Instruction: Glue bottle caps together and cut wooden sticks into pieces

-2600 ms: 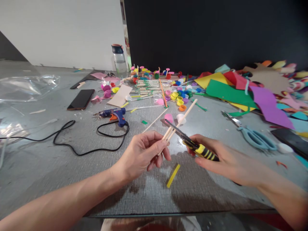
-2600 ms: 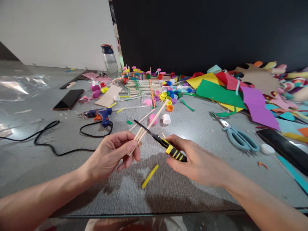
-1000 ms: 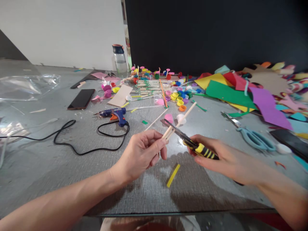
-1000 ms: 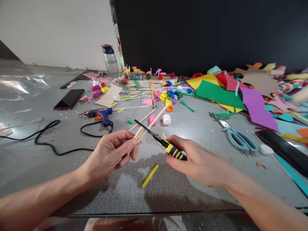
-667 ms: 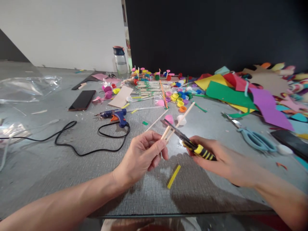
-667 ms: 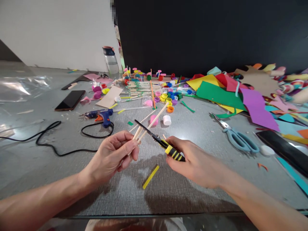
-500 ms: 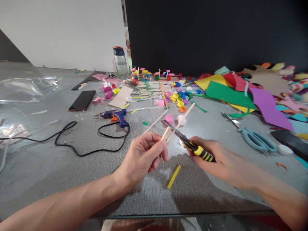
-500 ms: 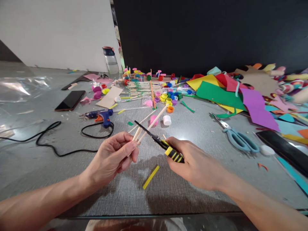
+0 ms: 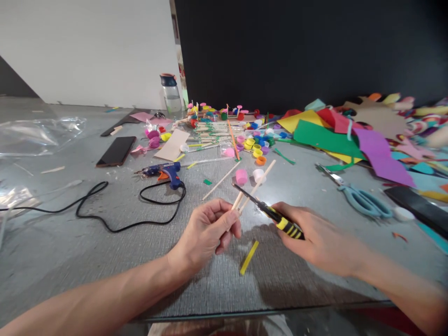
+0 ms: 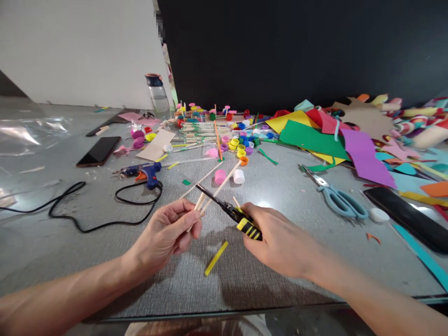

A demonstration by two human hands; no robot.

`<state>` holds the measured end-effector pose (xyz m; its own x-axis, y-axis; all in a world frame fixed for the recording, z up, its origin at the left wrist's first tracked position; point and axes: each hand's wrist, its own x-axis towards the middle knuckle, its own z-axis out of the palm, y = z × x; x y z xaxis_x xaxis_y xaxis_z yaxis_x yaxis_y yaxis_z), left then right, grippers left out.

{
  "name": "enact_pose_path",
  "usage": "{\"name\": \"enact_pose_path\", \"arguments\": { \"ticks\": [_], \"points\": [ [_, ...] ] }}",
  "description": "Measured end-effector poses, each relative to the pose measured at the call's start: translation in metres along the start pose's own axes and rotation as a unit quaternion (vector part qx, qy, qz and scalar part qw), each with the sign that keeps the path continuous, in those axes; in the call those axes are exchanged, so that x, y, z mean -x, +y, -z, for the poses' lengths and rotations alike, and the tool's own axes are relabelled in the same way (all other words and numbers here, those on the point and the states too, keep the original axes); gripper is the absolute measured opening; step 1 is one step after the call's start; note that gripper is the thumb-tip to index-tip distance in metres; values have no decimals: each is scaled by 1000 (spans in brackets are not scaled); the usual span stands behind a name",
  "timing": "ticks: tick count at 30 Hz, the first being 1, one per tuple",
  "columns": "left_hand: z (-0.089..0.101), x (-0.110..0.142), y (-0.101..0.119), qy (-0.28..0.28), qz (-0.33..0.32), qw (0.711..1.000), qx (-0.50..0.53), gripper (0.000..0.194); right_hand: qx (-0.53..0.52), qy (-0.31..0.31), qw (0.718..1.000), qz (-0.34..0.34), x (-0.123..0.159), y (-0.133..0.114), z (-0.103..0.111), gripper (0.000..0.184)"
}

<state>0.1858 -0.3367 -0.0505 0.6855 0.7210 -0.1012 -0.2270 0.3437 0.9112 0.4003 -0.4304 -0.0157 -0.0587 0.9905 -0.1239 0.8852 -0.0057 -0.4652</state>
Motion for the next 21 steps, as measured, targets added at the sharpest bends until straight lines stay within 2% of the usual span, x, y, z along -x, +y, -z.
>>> {"name": "enact_pose_path", "arguments": {
  "ticks": [6, 9, 12, 14, 16, 18, 20, 21],
  "points": [
    [-1, -3, -3, -6, 2, 1000, -9, 29, -4, 4, 1000, -10, 0, -1, 2, 13],
    [-1, -3, -1, -3, 2, 1000, -21, 29, -42, 4, 999, -4, 3, 1, 5, 21],
    [1, -3, 1, -4, -6, 999, -45, 29, -82, 4, 997, -4, 8, 15, 12, 37],
    [3, -5, 2, -3, -18, 998, -53, 29, -95, 13, 995, -11, 11, 32, 17, 42],
    [5, -7, 3, 1, -28, 998, -58, 28, -80, 56, 995, -26, 11, 55, 21, 46],
    [6, -8, 3, 6, -35, 997, -71, 26, 9, 138, 988, -74, 8, 80, 23, 48],
    [8, -10, 2, 11, -44, 994, -97, 24, 129, 225, 958, -123, 3, 104, 23, 49],
    [10, -10, 2, 14, -52, 992, -117, 21, 172, 241, 946, -134, -1, 114, 22, 49]
  ]
}}
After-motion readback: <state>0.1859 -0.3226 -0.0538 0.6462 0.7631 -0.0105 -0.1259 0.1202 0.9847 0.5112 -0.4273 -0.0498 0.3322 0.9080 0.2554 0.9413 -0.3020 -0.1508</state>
